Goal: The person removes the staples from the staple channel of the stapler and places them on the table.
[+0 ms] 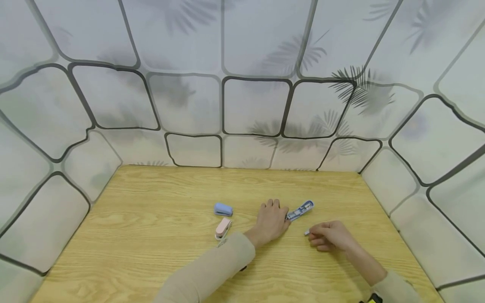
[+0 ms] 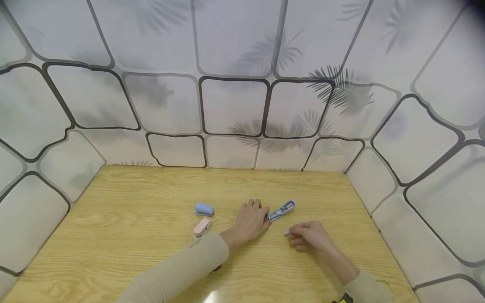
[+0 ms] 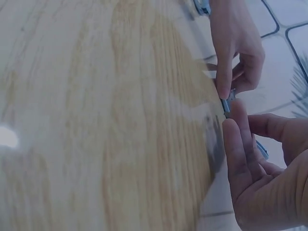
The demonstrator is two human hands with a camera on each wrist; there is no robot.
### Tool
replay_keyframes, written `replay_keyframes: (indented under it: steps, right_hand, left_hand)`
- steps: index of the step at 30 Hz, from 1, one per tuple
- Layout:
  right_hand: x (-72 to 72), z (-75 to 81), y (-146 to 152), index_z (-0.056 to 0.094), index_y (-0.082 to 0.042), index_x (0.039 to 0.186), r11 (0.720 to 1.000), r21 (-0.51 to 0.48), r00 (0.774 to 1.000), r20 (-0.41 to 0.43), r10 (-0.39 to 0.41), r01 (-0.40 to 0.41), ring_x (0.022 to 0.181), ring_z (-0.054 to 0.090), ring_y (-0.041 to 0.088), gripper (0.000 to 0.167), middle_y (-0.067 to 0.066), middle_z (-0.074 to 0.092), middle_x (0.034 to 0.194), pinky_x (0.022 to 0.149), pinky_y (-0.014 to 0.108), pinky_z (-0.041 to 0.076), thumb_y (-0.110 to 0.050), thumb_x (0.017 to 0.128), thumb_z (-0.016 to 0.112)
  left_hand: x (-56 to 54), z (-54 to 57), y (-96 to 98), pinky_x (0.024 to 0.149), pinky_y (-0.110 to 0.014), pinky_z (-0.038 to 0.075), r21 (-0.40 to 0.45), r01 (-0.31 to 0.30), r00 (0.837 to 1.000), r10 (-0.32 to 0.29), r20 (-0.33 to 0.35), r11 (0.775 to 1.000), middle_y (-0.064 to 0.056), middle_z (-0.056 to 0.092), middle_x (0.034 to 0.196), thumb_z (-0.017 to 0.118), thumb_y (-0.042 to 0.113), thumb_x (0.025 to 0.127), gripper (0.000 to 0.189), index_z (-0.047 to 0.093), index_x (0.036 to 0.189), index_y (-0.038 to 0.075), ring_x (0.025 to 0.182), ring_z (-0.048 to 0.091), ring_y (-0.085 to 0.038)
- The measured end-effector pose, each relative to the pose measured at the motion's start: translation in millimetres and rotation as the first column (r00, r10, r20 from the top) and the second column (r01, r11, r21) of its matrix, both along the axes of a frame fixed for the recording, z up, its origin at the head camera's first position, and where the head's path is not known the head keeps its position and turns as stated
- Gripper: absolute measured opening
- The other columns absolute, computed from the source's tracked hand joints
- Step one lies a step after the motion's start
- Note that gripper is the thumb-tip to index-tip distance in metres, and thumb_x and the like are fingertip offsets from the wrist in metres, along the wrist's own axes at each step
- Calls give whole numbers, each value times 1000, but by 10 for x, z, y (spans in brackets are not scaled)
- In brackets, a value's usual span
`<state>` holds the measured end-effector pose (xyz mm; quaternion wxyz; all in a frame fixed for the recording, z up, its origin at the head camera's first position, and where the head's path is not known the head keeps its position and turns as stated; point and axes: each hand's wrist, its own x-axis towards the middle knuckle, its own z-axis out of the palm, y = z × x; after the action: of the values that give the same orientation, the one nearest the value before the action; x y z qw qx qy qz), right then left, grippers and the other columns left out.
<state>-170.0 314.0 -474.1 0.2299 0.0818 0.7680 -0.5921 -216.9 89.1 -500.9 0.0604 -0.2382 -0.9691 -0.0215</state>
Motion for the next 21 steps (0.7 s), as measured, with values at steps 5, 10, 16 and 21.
replay_keyframes:
  steps: [5,10,16,21]
  right_hand:
    - [17,-29,-8,68,12,122,999,40,1000,-8,20,-20,73,77,8,36,-3,80,84,67,27,65,-17,102,65]
    - [14,-83,-5,68,12,123,996,87,999,-17,29,-27,74,78,8,38,-3,80,83,67,27,65,-19,102,66]
    - [0,-129,16,69,10,123,995,91,1000,1,29,-29,75,78,9,36,-2,80,84,68,27,65,-20,103,67]
    - [-18,-104,21,69,8,122,997,80,1000,17,20,-21,75,78,10,34,-1,80,85,67,27,65,-19,103,67]
  left_hand:
    - [-6,-9,9,69,-29,43,5,1,1000,-1,-6,1000,2,64,100,63,57,101,31,69,106,27,86,53,-14]
    - [-1,-10,7,70,-29,43,12,6,1000,-6,2,1000,2,63,100,63,56,101,30,70,106,27,87,53,-14]
    - [9,4,-2,74,-30,46,5,7,1000,-7,17,1000,1,65,106,61,57,102,33,71,115,27,91,55,-15]
    - [33,27,-40,79,-30,51,-7,15,1000,-15,27,1000,1,65,113,60,56,103,39,68,123,24,97,59,-15]
